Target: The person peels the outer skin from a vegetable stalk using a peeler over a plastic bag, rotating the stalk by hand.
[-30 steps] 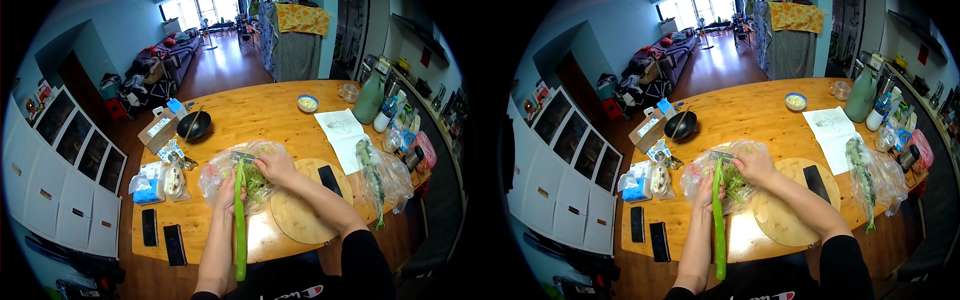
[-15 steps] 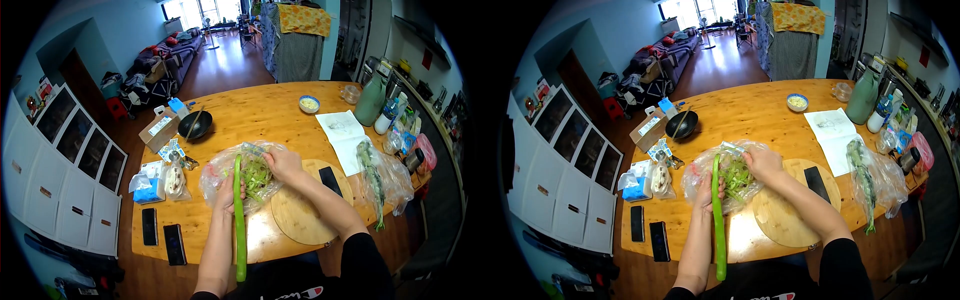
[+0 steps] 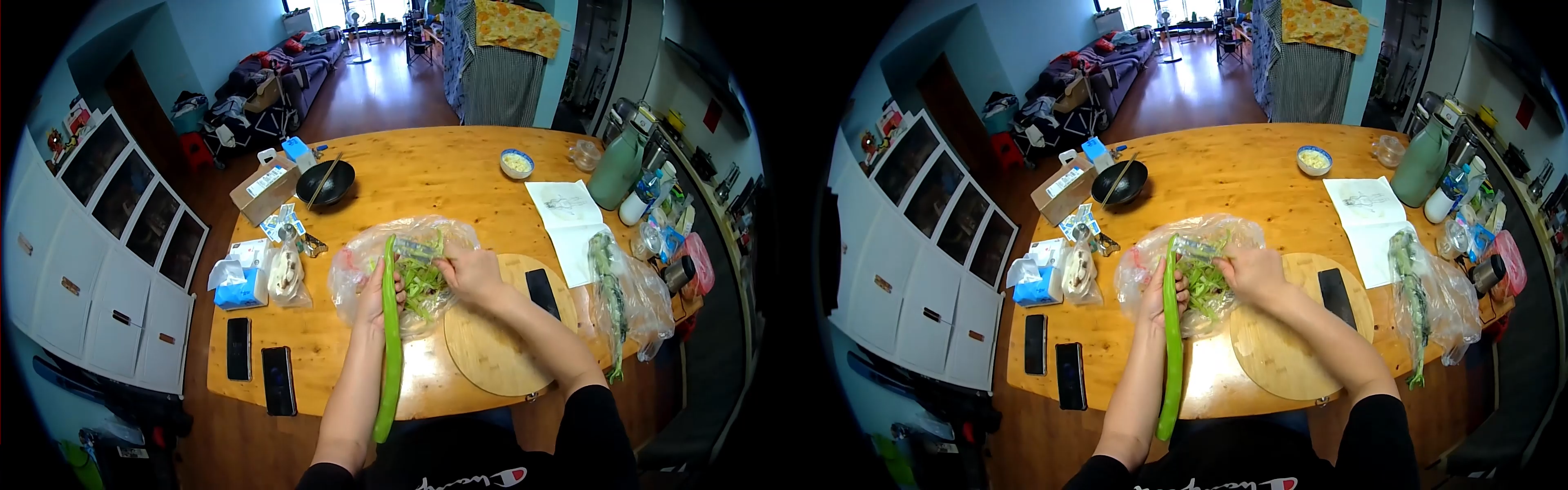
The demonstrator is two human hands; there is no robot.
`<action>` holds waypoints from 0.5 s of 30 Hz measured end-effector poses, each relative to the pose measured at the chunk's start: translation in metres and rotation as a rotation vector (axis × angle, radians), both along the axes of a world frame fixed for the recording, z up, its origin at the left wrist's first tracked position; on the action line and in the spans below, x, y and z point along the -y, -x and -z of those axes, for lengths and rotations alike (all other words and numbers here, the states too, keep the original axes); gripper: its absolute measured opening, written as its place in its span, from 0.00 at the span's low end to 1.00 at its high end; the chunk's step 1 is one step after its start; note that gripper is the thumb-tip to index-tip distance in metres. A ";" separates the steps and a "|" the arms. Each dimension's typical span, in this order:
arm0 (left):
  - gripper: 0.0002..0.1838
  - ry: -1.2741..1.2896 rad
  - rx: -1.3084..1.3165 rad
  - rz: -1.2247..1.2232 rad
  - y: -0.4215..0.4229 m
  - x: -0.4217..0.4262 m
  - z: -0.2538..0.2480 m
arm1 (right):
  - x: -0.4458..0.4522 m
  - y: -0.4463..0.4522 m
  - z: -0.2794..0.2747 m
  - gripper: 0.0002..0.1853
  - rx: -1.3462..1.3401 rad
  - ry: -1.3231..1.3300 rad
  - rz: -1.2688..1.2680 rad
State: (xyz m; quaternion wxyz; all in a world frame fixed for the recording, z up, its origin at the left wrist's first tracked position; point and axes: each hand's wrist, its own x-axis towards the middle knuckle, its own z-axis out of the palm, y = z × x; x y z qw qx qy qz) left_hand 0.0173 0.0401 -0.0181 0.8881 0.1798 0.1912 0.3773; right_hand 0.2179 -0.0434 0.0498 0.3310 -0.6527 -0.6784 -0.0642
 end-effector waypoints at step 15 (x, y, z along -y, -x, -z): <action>0.17 -0.171 -0.242 -0.030 -0.001 0.005 -0.009 | 0.003 0.024 0.017 0.12 0.059 0.014 -0.202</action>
